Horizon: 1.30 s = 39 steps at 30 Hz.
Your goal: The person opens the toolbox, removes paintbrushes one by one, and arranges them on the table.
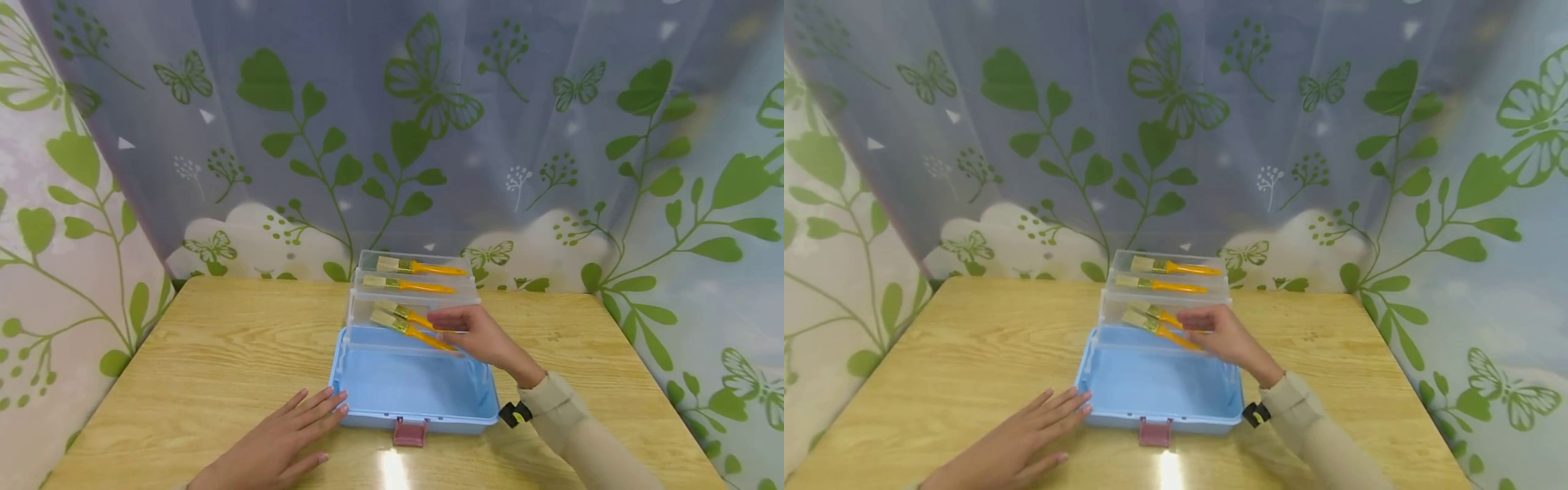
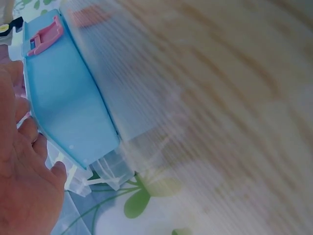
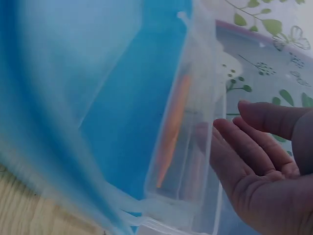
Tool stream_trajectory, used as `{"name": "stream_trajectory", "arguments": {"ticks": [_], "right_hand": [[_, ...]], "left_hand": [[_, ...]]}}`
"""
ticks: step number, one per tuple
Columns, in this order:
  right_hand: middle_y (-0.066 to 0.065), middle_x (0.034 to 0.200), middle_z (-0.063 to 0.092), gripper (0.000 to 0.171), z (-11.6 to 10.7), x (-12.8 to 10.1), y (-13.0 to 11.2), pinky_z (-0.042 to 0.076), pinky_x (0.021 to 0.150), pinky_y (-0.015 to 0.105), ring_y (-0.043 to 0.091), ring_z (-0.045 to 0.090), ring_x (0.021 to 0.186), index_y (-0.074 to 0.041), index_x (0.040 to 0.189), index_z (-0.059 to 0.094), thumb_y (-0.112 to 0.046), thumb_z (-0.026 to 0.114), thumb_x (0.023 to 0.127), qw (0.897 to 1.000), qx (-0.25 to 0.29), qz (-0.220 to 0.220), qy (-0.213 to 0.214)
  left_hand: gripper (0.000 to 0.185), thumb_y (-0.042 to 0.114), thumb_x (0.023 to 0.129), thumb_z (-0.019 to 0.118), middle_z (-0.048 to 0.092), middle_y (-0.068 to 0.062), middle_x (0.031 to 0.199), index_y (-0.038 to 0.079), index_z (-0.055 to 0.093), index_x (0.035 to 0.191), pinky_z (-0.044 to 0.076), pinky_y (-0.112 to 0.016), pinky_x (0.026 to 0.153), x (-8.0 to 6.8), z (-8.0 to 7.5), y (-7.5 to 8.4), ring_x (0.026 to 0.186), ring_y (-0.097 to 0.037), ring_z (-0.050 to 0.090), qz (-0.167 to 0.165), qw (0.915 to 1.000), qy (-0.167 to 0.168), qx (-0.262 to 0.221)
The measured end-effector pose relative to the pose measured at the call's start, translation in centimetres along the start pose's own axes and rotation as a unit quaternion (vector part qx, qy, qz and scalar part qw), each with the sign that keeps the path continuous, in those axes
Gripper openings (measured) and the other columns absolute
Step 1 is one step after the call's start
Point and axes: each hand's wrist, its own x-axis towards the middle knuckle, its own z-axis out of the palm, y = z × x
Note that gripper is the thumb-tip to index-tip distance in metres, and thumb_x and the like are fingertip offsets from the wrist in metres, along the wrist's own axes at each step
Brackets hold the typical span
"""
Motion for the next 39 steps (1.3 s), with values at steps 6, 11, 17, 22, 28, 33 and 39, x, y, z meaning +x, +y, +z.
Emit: {"name": "stream_trajectory", "arguments": {"ticks": [6, 11, 17, 22, 28, 33, 39], "right_hand": [[0.027, 0.135, 0.062, 0.039, 0.3, 0.4, 0.7, 0.058, 0.093, 0.036, 0.043, 0.065, 0.119, 0.009, 0.135, 0.061, 0.003, 0.063, 0.097, 1.0, -0.019, 0.004, -0.022], [0.027, 0.13, 0.066, 0.037, 0.6, 0.5, 0.6, 0.06, 0.09, 0.037, 0.039, 0.069, 0.112, 0.01, 0.131, 0.064, 0.005, 0.066, 0.094, 0.997, -0.072, -0.007, -0.018], [0.019, 0.121, 0.072, 0.034, 1.0, 0.9, 0.0, 0.059, 0.089, 0.044, 0.032, 0.071, 0.106, 0.005, 0.124, 0.071, 0.001, 0.073, 0.091, 0.989, -0.147, -0.012, -0.009], [0.016, 0.116, 0.073, 0.031, 1.4, 1.5, -0.2, 0.06, 0.086, 0.04, 0.028, 0.071, 0.1, 0.003, 0.119, 0.074, -0.001, 0.076, 0.089, 0.982, -0.188, 0.004, -0.017], [0.01, 0.107, 0.075, 0.027, 1.4, 2.4, -0.5, 0.059, 0.081, 0.034, 0.02, 0.07, 0.091, -0.001, 0.114, 0.077, -0.003, 0.079, 0.087, 0.971, -0.236, 0.016, -0.024], [0.008, 0.1, 0.074, 0.024, 1.5, 2.5, -0.7, 0.058, 0.078, 0.033, 0.016, 0.067, 0.086, 0.0, 0.111, 0.076, 0.0, 0.077, 0.088, 0.971, -0.234, 0.039, -0.041], [0.009, 0.101, 0.072, 0.023, 1.9, 2.3, -0.9, 0.058, 0.082, 0.036, 0.019, 0.067, 0.09, 0.001, 0.113, 0.074, 0.004, 0.071, 0.09, 0.967, -0.25, 0.039, -0.038]], "left_hand": [[0.076, 0.033, 0.098, 0.068, 0.034, -0.009, 0.165, 0.008, 0.033, 0.16, -0.008, -0.027, 0.126, 0.1, 0.0, 0.1, 0.151, -0.028, 0.034, -0.003, 1.0, -0.003, -0.004], [0.077, 0.034, 0.097, 0.069, 0.035, -0.01, 0.164, 0.008, 0.033, 0.16, -0.007, -0.027, 0.125, 0.1, 0.2, 0.1, 0.149, -0.029, 0.036, 0.0, 0.9999, 0.006, -0.009], [0.077, 0.034, 0.096, 0.07, 0.037, -0.009, 0.164, 0.008, 0.035, 0.159, -0.006, -0.027, 0.126, 0.2, 0.3, 0.1, 0.15, -0.028, 0.036, -0.003, 0.9999, 0.009, -0.004], [0.076, 0.034, 0.096, 0.07, 0.038, -0.01, 0.163, 0.007, 0.037, 0.158, -0.007, -0.027, 0.126, 0.2, 0.2, 0.2, 0.148, -0.029, 0.038, -0.001, 1.0, 0.009, -0.004], [0.077, 0.033, 0.095, 0.071, 0.037, -0.01, 0.163, 0.008, 0.036, 0.159, -0.006, -0.027, 0.126, 0.3, 0.1, 0.1, 0.152, -0.025, 0.032, -0.003, 1.0, 0.009, 0.001], [0.075, 0.034, 0.097, 0.069, 0.036, -0.009, 0.164, 0.008, 0.036, 0.159, -0.007, -0.026, 0.125, 0.3, 0.1, 0.1, 0.156, -0.019, 0.02, -0.001, 1.0, 0.006, 0.004], [0.076, 0.034, 0.096, 0.07, 0.039, -0.01, 0.162, 0.007, 0.037, 0.158, -0.008, -0.026, 0.125, 0.3, 0.2, 0.0, 0.156, -0.019, 0.02, -0.001, 1.0, 0.009, 0.003]]}}
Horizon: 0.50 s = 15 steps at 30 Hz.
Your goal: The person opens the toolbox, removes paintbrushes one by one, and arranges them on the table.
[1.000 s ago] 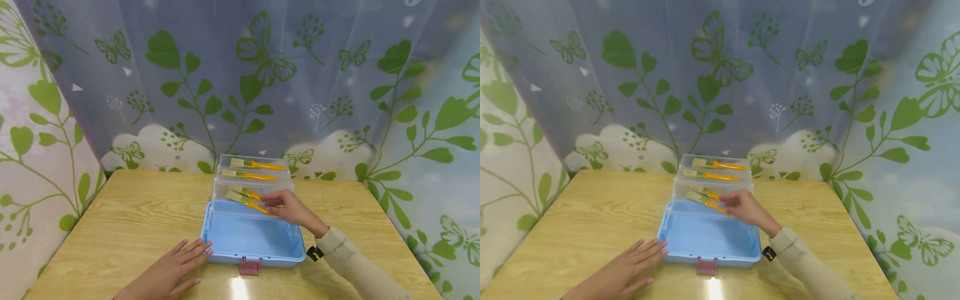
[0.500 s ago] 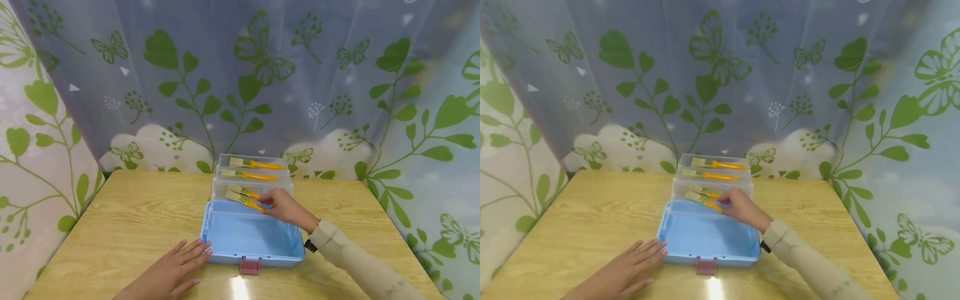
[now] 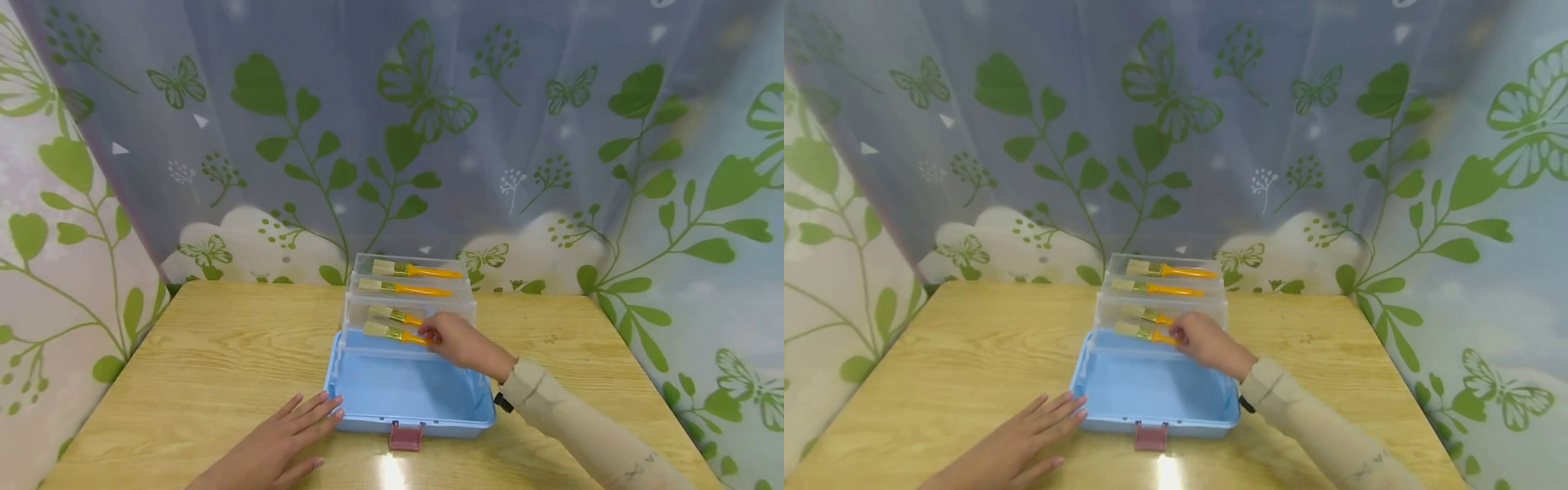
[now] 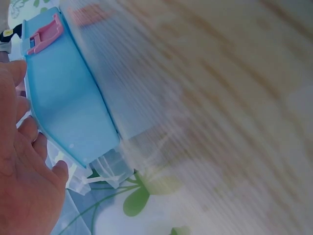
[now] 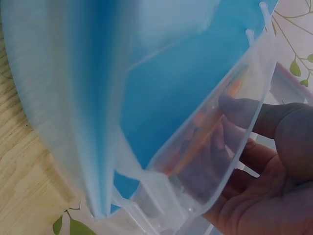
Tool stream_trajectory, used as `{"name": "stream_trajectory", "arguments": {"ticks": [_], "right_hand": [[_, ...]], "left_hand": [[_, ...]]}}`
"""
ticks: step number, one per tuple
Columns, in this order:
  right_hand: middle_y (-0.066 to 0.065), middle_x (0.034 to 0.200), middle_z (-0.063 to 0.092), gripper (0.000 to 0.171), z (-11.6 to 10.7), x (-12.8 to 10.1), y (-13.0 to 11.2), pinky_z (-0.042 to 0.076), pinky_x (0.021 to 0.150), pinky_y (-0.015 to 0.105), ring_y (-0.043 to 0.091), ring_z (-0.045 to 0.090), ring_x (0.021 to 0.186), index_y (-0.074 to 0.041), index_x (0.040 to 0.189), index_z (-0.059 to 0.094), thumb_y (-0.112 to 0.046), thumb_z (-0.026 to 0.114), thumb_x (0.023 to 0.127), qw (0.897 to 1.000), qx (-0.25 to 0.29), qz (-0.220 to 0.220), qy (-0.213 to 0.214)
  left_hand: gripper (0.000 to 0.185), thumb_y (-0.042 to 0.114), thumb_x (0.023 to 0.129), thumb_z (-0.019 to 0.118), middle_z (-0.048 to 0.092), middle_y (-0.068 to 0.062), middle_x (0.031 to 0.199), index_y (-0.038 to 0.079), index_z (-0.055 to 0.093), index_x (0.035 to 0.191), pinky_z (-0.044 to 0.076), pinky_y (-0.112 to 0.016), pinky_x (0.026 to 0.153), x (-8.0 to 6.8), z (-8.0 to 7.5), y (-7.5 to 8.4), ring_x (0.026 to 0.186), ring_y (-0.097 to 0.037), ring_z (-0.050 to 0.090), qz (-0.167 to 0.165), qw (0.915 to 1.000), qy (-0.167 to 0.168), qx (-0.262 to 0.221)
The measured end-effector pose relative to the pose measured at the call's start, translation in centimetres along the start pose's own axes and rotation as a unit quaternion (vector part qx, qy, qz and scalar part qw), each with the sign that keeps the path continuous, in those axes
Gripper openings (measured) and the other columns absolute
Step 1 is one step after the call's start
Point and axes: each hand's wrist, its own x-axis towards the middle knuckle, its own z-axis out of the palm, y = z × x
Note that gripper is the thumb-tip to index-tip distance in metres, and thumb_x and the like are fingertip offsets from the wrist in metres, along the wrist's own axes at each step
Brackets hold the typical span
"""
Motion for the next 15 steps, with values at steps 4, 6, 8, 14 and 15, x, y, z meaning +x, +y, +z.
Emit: {"name": "stream_trajectory", "arguments": {"ticks": [4, 6, 8, 14, 15], "right_hand": [[0.008, 0.098, 0.069, 0.019, 0.07, -0.02, -0.16, 0.058, 0.083, 0.038, 0.02, 0.065, 0.09, -0.001, 0.11, 0.075, 0.002, 0.07, 0.092, 1.0, -0.011, 0.001, 0.019], [0.007, 0.097, 0.069, 0.018, 0.13, -0.08, -0.12, 0.058, 0.083, 0.038, 0.02, 0.065, 0.09, -0.001, 0.109, 0.075, 0.002, 0.07, 0.092, 1.0, -0.007, 0.002, 0.022], [0.007, 0.097, 0.069, 0.019, 0.22, -0.19, 0.02, 0.058, 0.082, 0.037, 0.021, 0.065, 0.091, -0.001, 0.11, 0.075, 0.003, 0.07, 0.092, 1.0, -0.001, 0.0, 0.017], [0.007, 0.101, 0.069, 0.02, 0.29, -0.34, 0.28, 0.058, 0.082, 0.036, 0.019, 0.065, 0.091, -0.002, 0.112, 0.074, 0.002, 0.069, 0.093, 1.0, 0.008, -0.002, 0.011], [0.007, 0.101, 0.069, 0.02, 0.25, -0.34, 0.3, 0.058, 0.081, 0.036, 0.019, 0.065, 0.09, -0.002, 0.112, 0.074, 0.003, 0.069, 0.093, 1.0, 0.008, -0.003, 0.014]], "left_hand": [[0.076, 0.034, 0.096, 0.07, 0.038, -0.01, 0.163, 0.008, 0.035, 0.159, -0.007, -0.027, 0.126, 0.06, 0.05, -0.14, 0.155, -0.021, 0.023, -0.004, 1.0, -0.005, 0.006], [0.076, 0.034, 0.096, 0.069, 0.038, -0.009, 0.163, 0.009, 0.035, 0.159, -0.008, -0.027, 0.125, 0.02, 0.06, -0.14, 0.156, -0.02, 0.021, -0.006, 0.9999, -0.008, 0.006], [0.075, 0.035, 0.097, 0.069, 0.039, -0.009, 0.162, 0.009, 0.036, 0.159, -0.009, -0.026, 0.125, -0.07, 0.02, -0.05, 0.157, -0.017, 0.016, -0.007, 0.9999, -0.01, 0.003], [0.074, 0.033, 0.095, 0.071, 0.04, -0.01, 0.161, 0.008, 0.039, 0.157, -0.008, -0.026, 0.125, -0.06, 0.01, 0.13, 0.157, -0.017, 0.016, -0.005, 1.0, -0.002, -0.002], [0.075, 0.033, 0.095, 0.071, 0.04, -0.01, 0.162, 0.008, 0.038, 0.158, -0.007, -0.026, 0.125, -0.01, 0.03, 0.12, 0.156, -0.018, 0.018, -0.006, 1.0, -0.001, -0.002]]}}
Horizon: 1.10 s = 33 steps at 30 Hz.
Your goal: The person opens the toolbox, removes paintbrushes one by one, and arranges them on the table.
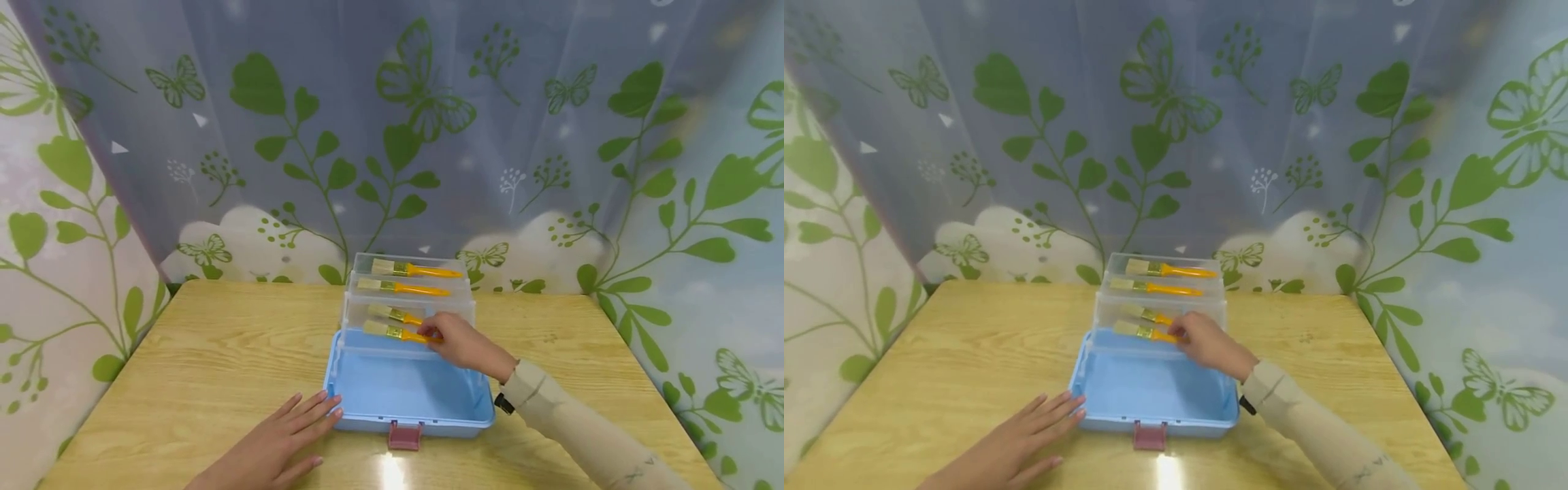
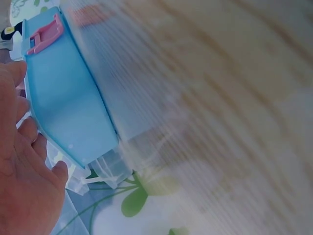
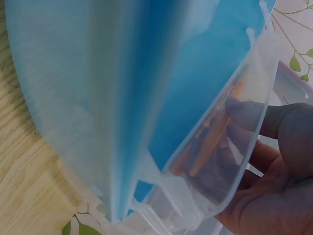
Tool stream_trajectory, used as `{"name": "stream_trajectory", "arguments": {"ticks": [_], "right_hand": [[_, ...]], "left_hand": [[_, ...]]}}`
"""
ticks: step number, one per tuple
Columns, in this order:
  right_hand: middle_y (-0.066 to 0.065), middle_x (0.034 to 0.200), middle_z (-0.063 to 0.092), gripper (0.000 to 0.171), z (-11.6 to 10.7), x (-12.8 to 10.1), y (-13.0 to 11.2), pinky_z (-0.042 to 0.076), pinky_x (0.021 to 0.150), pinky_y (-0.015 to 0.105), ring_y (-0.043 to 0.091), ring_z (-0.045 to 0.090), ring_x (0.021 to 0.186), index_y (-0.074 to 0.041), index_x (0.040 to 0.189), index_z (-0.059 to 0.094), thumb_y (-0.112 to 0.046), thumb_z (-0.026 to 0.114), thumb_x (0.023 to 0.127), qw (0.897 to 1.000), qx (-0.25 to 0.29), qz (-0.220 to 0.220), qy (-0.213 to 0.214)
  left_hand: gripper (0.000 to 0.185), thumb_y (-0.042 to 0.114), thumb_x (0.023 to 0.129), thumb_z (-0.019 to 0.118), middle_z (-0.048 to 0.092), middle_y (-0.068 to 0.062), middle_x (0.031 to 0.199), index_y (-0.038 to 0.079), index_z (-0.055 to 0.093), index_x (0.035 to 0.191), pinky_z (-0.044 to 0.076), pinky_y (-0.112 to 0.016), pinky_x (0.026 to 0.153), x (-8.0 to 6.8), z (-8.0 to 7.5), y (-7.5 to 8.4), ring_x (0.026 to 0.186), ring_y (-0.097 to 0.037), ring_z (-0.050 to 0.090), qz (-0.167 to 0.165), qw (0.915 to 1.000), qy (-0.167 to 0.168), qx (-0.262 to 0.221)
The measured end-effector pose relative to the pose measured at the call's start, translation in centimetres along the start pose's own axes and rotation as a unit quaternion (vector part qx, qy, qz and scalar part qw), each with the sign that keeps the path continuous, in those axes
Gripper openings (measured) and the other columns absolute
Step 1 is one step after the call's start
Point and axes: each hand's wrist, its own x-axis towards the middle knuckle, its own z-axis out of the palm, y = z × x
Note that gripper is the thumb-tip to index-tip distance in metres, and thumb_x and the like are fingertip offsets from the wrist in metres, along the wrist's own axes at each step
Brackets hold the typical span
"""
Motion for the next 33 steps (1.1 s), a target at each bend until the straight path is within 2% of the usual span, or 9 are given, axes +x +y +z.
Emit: {"name": "stream_trajectory", "arguments": {"ticks": [4, 10, 16, 23, 29, 33], "right_hand": [[0.008, 0.1, 0.07, 0.019, 0.0, 0.0, 0.1, 0.056, 0.077, 0.034, 0.017, 0.062, 0.086, -0.002, 0.111, 0.074, 0.003, 0.068, 0.093, 1.0, 0.001, -0.009, 0.008], [0.005, 0.098, 0.068, 0.019, 0.4, -0.5, 0.4, 0.055, 0.078, 0.032, 0.015, 0.062, 0.088, -0.003, 0.112, 0.074, 0.001, 0.068, 0.095, 1.0, 0.0, -0.022, 0.003], [0.005, 0.098, 0.067, 0.019, 0.1, -0.8, 0.4, 0.055, 0.079, 0.032, 0.016, 0.063, 0.088, -0.004, 0.113, 0.074, 0.0, 0.069, 0.094, 0.999, 0.009, -0.035, 0.025], [0.007, 0.105, 0.068, 0.022, 0.1, -0.9, 0.6, 0.057, 0.082, 0.035, 0.018, 0.064, 0.091, -0.003, 0.117, 0.073, -0.001, 0.068, 0.095, 0.998, 0.024, -0.035, 0.04], [0.007, 0.107, 0.069, 0.023, -0.6, -1.3, 0.2, 0.058, 0.083, 0.035, 0.018, 0.065, 0.091, -0.004, 0.117, 0.073, -0.002, 0.069, 0.095, 0.997, 0.04, -0.029, 0.055], [0.007, 0.107, 0.07, 0.023, -0.7, -1.5, 0.3, 0.058, 0.082, 0.035, 0.018, 0.066, 0.091, -0.004, 0.117, 0.073, -0.002, 0.07, 0.095, 0.996, 0.052, -0.028, 0.066]], "left_hand": [[0.076, 0.033, 0.096, 0.07, 0.038, -0.009, 0.163, 0.01, 0.035, 0.159, -0.007, -0.027, 0.126, 0.0, 0.1, 0.0, 0.156, -0.019, 0.021, -0.003, 1.0, -0.004, 0.005], [0.075, 0.034, 0.096, 0.069, 0.038, -0.008, 0.163, 0.01, 0.036, 0.159, -0.009, -0.025, 0.125, -0.3, 0.1, 0.2, 0.157, -0.014, 0.011, 0.0, 1.0, -0.009, 0.0], [0.077, 0.034, 0.096, 0.07, 0.039, -0.011, 0.162, 0.008, 0.036, 0.159, -0.007, -0.027, 0.126, -0.1, 0.2, 0.2, 0.155, -0.021, 0.023, 0.0, 1.0, -0.006, 0.006], [0.074, 0.034, 0.097, 0.069, 0.039, -0.01, 0.162, 0.008, 0.038, 0.158, -0.009, -0.026, 0.125, -0.4, 0.1, 0.2, 0.158, -0.016, 0.012, -0.001, 0.9999, -0.014, 0.004], [0.075, 0.035, 0.098, 0.068, 0.038, -0.01, 0.163, 0.008, 0.035, 0.159, -0.007, -0.028, 0.126, -0.2, -0.2, 0.3, 0.153, -0.025, 0.03, 0.0, 0.9998, -0.013, 0.013], [0.075, 0.036, 0.098, 0.067, 0.036, -0.009, 0.164, 0.009, 0.034, 0.16, -0.007, -0.029, 0.126, -0.2, -0.2, 0.3, 0.153, -0.023, 0.029, 0.003, 0.9996, -0.015, 0.025]]}}
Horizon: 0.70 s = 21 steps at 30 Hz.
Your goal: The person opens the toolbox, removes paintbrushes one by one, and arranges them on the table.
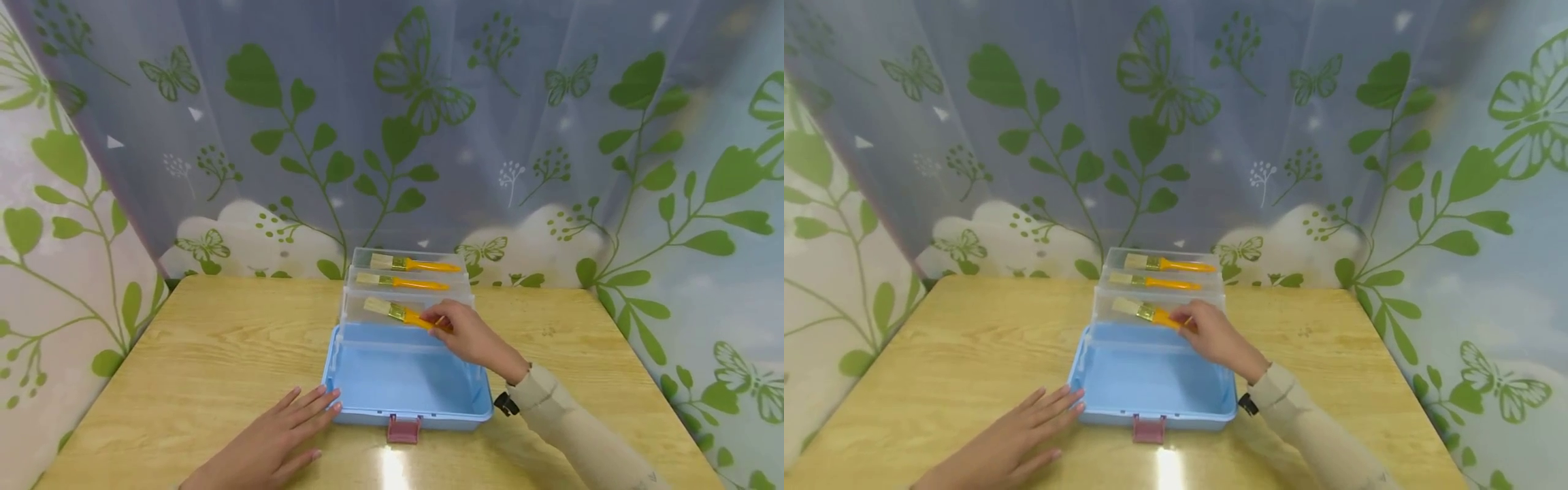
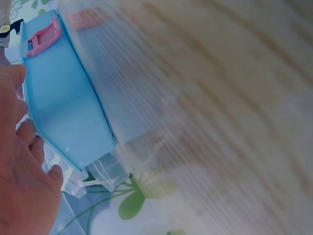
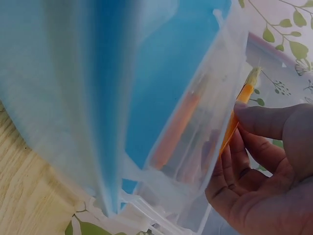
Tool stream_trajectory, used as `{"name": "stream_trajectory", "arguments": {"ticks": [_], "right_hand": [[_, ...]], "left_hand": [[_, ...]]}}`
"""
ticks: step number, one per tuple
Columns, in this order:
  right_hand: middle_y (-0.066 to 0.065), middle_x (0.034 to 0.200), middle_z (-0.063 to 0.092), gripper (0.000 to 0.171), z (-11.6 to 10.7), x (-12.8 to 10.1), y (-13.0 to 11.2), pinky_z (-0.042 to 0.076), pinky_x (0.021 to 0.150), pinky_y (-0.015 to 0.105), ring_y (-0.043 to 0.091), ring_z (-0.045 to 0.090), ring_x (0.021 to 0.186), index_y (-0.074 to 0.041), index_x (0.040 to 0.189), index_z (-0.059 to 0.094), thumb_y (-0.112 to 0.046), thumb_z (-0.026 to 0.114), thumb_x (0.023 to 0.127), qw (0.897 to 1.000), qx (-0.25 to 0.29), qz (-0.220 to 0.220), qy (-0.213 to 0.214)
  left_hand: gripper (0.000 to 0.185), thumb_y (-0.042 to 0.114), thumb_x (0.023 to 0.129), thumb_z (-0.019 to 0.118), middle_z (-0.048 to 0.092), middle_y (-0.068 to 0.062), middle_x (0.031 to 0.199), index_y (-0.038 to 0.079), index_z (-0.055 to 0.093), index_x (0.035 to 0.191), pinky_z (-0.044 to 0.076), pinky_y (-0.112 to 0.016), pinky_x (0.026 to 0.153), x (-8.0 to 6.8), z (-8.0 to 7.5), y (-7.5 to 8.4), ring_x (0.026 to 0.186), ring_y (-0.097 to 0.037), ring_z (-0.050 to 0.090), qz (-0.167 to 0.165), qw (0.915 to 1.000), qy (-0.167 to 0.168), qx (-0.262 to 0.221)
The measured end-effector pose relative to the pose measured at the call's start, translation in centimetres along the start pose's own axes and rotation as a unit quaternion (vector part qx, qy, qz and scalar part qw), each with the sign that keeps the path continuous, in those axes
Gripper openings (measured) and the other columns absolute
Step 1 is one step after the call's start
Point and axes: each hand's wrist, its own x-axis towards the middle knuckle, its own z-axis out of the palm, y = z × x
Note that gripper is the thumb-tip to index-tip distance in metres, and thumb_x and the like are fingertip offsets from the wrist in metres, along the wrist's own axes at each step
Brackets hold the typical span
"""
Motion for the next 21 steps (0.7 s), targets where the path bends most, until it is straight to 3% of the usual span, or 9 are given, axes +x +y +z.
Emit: {"name": "stream_trajectory", "arguments": {"ticks": [6, 13, 21], "right_hand": [[0.007, 0.11, 0.069, 0.026, 0.1, -0.6, 0.2, 0.058, 0.082, 0.032, 0.017, 0.066, 0.092, -0.004, 0.121, 0.072, -0.002, 0.069, 0.095, 1.0, 0.008, -0.003, 0.003], [0.008, 0.109, 0.068, 0.026, -0.4, -1.2, 0.2, 0.057, 0.081, 0.031, 0.018, 0.065, 0.091, -0.004, 0.121, 0.071, -0.001, 0.069, 0.095, 0.999, 0.027, -0.009, 0.015], [0.007, 0.106, 0.067, 0.027, -0.7, -2.1, 0.7, 0.057, 0.079, 0.029, 0.016, 0.065, 0.089, -0.005, 0.121, 0.072, -0.001, 0.068, 0.095, 0.998, 0.039, -0.007, 0.04]], "left_hand": [[0.075, 0.036, 0.096, 0.069, 0.039, -0.009, 0.162, 0.008, 0.038, 0.158, -0.007, -0.029, 0.126, -0.1, 0.3, 0.0, 0.157, -0.018, 0.018, 0.008, 0.9999, 0.003, 0.014], [0.079, 0.035, 0.096, 0.07, 0.035, -0.009, 0.164, 0.009, 0.032, 0.16, -0.006, -0.03, 0.127, -0.2, 0.7, -0.3, 0.156, -0.02, 0.021, 0.005, 0.9998, 0.01, 0.017], [0.075, 0.034, 0.096, 0.069, 0.038, -0.009, 0.163, 0.008, 0.037, 0.158, -0.008, -0.028, 0.126, 0.1, 0.4, -0.2, 0.157, -0.015, 0.013, 0.006, 0.9999, 0.01, 0.01]]}}
